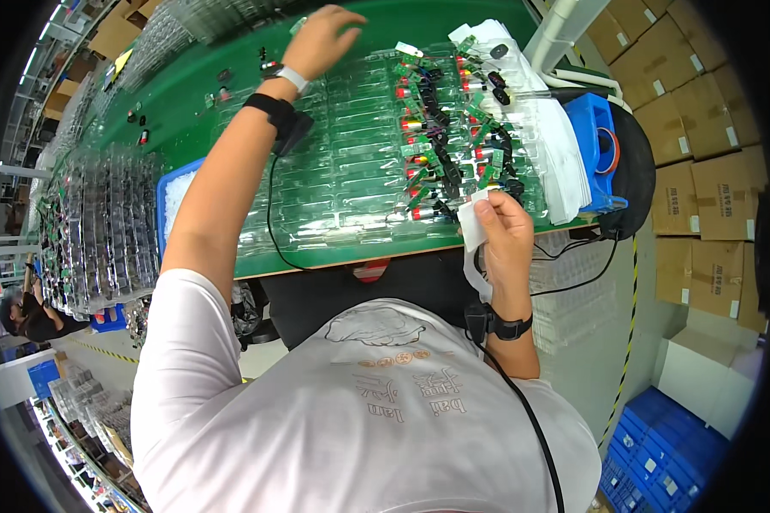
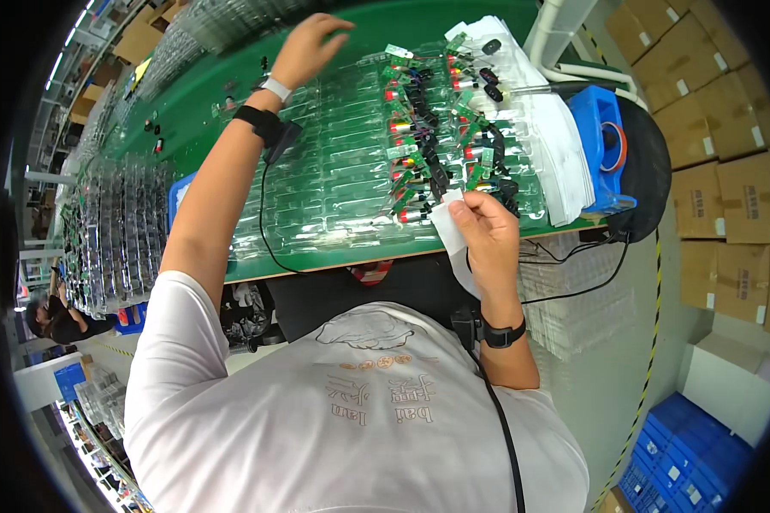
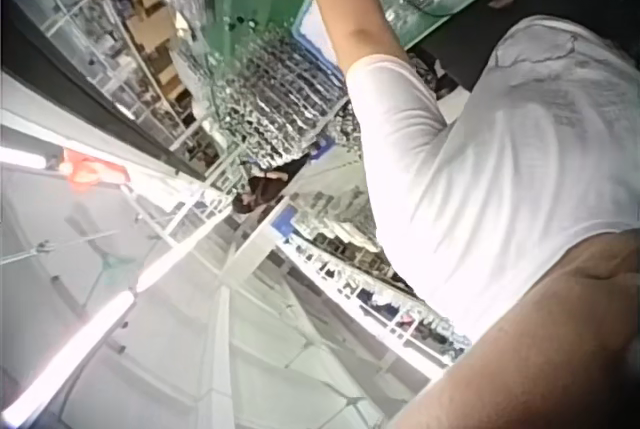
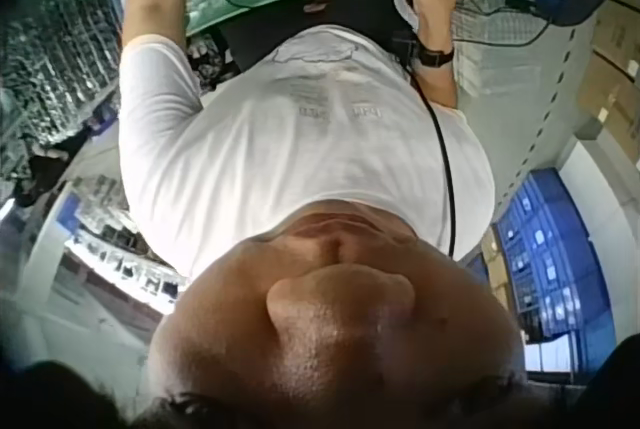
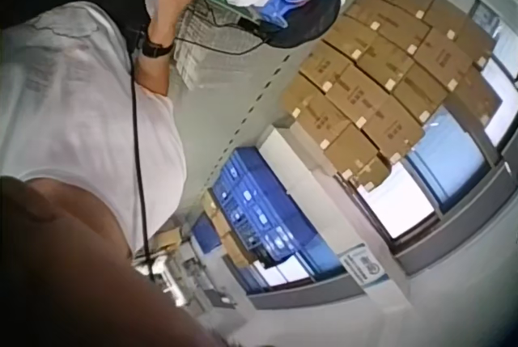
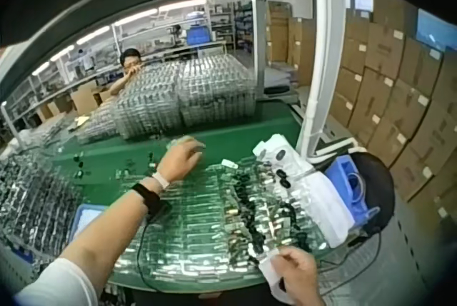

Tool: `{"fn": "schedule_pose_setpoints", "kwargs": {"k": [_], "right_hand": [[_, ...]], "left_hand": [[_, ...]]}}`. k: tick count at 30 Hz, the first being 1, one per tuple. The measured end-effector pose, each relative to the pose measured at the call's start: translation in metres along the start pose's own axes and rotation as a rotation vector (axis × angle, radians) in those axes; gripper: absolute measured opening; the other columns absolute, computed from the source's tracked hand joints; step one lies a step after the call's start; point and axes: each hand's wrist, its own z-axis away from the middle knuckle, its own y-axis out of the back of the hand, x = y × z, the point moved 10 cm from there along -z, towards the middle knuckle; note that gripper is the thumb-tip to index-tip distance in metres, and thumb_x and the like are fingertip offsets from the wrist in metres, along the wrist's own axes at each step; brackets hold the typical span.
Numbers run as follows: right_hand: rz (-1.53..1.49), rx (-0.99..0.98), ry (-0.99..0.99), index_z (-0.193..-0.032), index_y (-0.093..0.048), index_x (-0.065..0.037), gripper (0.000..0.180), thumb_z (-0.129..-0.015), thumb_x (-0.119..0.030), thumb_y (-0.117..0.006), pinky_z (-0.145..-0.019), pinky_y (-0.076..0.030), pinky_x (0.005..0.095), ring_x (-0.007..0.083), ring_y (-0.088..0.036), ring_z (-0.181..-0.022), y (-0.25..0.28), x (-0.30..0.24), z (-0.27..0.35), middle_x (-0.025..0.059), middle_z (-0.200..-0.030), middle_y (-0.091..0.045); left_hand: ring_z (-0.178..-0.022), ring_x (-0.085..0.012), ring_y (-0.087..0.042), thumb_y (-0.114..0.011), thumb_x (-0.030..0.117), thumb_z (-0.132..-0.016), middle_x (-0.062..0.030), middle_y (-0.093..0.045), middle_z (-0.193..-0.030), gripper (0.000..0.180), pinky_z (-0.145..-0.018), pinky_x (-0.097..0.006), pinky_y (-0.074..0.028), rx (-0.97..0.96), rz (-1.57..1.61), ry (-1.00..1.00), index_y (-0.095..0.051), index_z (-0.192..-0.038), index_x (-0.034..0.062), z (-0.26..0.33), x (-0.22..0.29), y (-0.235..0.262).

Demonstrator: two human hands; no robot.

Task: Wiping and cleaning small valve components with a cloth at a factory workbench.

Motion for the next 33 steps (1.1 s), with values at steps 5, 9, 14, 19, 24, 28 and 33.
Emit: {"fn": "schedule_pose_setpoints", "kwargs": {"k": [5, 9, 14, 19, 24, 28, 33], "right_hand": [[0.009, -0.017, -0.028, -0.09, -0.062, 0.0, 0.015, -0.087, -0.015, -0.065, -0.061, -0.044, 0.0203, 0.0055, -0.055, -0.066, 0.002, -0.004, -0.001, 0.0014, -0.079, -0.063], [-0.006, -0.041, -0.035, -0.089, -0.063, 0.0, 0.014, -0.086, -0.013, -0.067, -0.063, -0.044, 0.0197, 0.0052, -0.055, -0.069, -0.003, -0.005, -0.002, 0.0013, -0.081, -0.063], [-0.04, -0.017, -0.005, -0.092, -0.063, 0.0, 0.014, -0.086, -0.013, -0.066, -0.065, -0.044, 0.0203, 0.0057, -0.056, -0.071, 0.003, -0.008, -0.004, 0.0013, -0.083, -0.063], [-0.059, 0.004, 0.057, -0.095, -0.062, 0.0, 0.015, -0.087, -0.012, -0.066, -0.066, -0.045, 0.0207, 0.0066, -0.057, -0.074, 0.011, -0.015, -0.004, 0.002, -0.085, -0.064], [-0.068, -0.003, 0.053, -0.095, -0.062, 0.0, 0.014, -0.087, -0.012, -0.065, -0.068, -0.045, 0.0213, 0.0074, -0.057, -0.076, 0.01, -0.012, -0.009, 0.0023, -0.086, -0.063], [-0.016, -0.12, 0.062, -0.095, -0.061, -0.001, 0.015, -0.088, -0.013, -0.065, -0.069, -0.046, 0.0222, 0.0079, -0.057, -0.076, -0.028, -0.031, -0.022, 0.0017, -0.087, -0.063], [0.134, -0.647, 0.152, -0.086, -0.06, 0.0, 0.013, -0.085, -0.013, -0.065, -0.07, -0.046, 0.022, 0.0114, -0.057, -0.08, -0.163, -0.082, -0.024, 0.0084, -0.095, -0.06]], "left_hand": [[-0.099, -0.0289, -0.056, -0.059, 0.011, -0.083, -0.0099, -0.059, -0.105, 0.025, -0.087, -0.035, -0.047, -0.22, -0.013, -0.292, -0.063, -0.107, 0.0087, -0.021, 0.075, -0.047], [-0.1, -0.027, -0.057, -0.061, 0.009, -0.082, -0.0093, -0.059, -0.104, 0.029, -0.087, -0.034, -0.048, -0.412, -0.192, -0.3, -0.06, -0.111, 0.0067, -0.025, 0.069, -0.075], [-0.075, -0.0286, -0.06, -0.061, 0.007, -0.082, -0.0125, -0.062, -0.085, 0.016, -0.067, -0.036, -0.05, -0.216, -0.217, -0.472, -0.062, -0.097, 0.003, -0.03, 0.099, -0.024], [-0.076, -0.0235, -0.062, -0.061, 0.004, -0.083, -0.0108, -0.064, -0.092, 0.017, -0.067, -0.031, -0.05, 0.472, -0.14, -0.295, -0.064, -0.1, 0.001, -0.008, 0.108, 0.116], [-0.078, -0.0155, -0.061, -0.058, 0.001, -0.085, -0.0069, -0.063, -0.094, 0.018, -0.071, -0.026, -0.05, 0.541, 1.115, 0.281, -0.062, -0.102, 0.0001, 0.06, 0.04, 0.121], [-0.096, -0.0223, -0.062, -0.061, 0.005, -0.085, -0.0119, -0.06, -0.109, 0.027, -0.086, -0.031, -0.051, 0.281, 2.02, 0.517, -0.057, -0.112, -0.0013, 0.125, 0.079, 0.062], [-0.099, -0.0226, -0.061, -0.064, 0.005, -0.084, -0.0125, -0.061, -0.109, 0.033, -0.088, -0.033, -0.051, 0.063, 2.132, 0.586, -0.056, -0.115, -0.0013, 0.17, 0.132, 0.03]]}}
